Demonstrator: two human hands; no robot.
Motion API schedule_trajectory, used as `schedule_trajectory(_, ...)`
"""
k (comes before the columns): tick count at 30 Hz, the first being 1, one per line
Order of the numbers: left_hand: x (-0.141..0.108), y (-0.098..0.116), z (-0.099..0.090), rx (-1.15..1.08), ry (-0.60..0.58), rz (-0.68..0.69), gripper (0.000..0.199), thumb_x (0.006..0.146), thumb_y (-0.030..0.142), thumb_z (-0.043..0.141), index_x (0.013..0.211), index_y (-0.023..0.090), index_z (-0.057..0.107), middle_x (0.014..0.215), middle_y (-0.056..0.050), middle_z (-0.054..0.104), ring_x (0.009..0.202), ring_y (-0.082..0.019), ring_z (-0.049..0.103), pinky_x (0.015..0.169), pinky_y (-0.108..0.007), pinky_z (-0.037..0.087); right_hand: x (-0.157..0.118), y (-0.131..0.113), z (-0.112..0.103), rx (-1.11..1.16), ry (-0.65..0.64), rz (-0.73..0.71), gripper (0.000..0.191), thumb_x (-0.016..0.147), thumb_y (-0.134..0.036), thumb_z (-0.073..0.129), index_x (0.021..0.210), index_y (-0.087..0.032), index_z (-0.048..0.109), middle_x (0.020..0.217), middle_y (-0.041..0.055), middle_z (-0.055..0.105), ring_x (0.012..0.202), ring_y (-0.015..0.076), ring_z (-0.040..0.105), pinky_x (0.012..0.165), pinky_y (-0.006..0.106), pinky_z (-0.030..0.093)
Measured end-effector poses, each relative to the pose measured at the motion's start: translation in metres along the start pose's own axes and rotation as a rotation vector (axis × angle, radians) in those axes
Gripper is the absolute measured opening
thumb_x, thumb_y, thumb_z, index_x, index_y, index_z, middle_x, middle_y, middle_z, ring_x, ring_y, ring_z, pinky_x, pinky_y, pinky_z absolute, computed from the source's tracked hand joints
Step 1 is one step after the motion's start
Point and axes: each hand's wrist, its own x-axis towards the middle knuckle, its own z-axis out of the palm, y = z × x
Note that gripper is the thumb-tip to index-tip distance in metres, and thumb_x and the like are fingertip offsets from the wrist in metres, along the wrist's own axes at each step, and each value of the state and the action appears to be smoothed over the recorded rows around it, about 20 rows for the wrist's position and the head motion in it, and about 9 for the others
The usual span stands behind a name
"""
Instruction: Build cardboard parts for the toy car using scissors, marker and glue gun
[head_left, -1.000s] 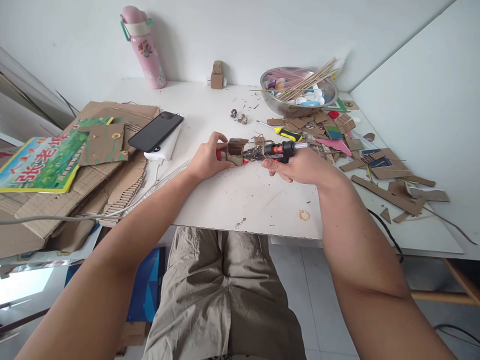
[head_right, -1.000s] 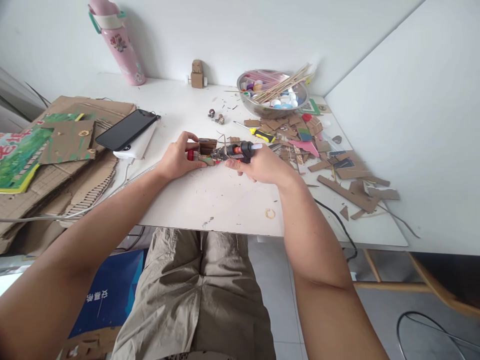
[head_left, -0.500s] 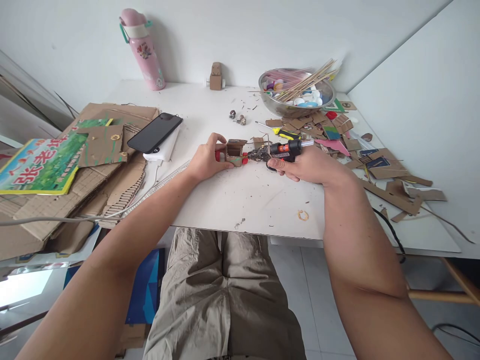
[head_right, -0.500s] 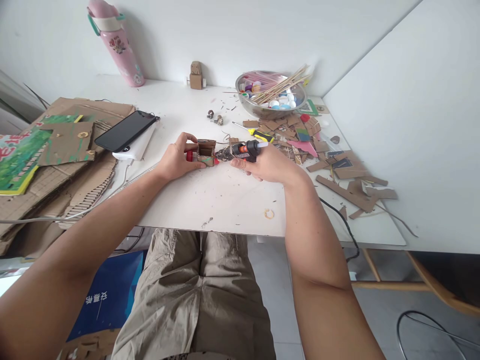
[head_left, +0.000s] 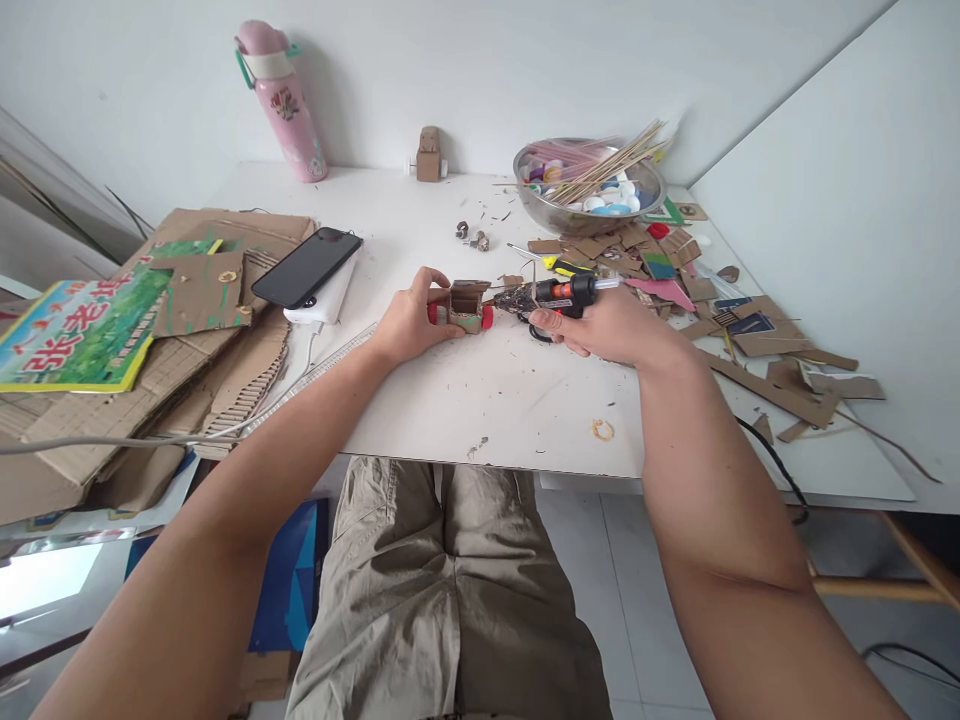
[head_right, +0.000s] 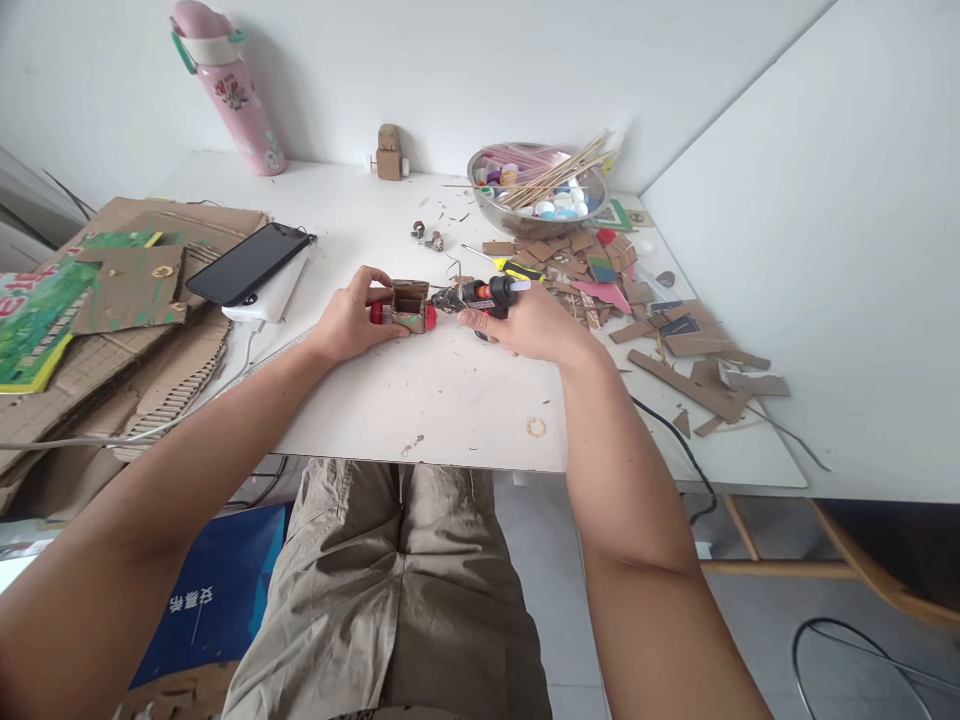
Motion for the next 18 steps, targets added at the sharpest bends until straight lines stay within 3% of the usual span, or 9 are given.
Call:
schedule_trajectory(12,0.000,0.001,0.000,-0.011,-0.002,-0.004,0.061,0.075,0.032,0.095,0.109,0.031,0.044,0.128,-0.008,0.090,0.083,-0.017,0.075,0.085,-0.034,0.062,0.006,0.009,0.008,-0.004,0.081,0.029,0.057,0.097,-0.075,0.073,0.070,-0.029,0.051,0.053,-0.0053,0.058,0.042,0.0163,0.051,0.059,0.035,0.049)
schedule_trajectory(15,0.000,0.002,0.000,-0.008,-0.002,-0.010,0.061,0.075,0.030,0.095,0.108,0.031,0.044,0.127,-0.008,0.090,0.088,-0.018,0.077,0.086,-0.034,0.062,0.009,0.014,0.010,-0.039,0.126,-0.003,0.054,0.097,-0.072,0.074,0.070,-0.029,0.056,0.055,-0.0030,0.062,0.048,0.0191,0.058,0.062,0.035,0.052)
schedule_trajectory(18,0.000,0.003,-0.001,-0.006,-0.005,-0.005,0.061,0.075,0.031,0.096,0.108,0.031,0.044,0.125,-0.007,0.090,0.087,-0.018,0.077,0.085,-0.034,0.062,0.012,0.016,0.015,-0.070,0.213,-0.044,0.049,0.096,-0.066,0.079,0.071,-0.028,0.062,0.063,0.0010,0.070,0.069,0.0258,0.072,0.075,0.038,0.058)
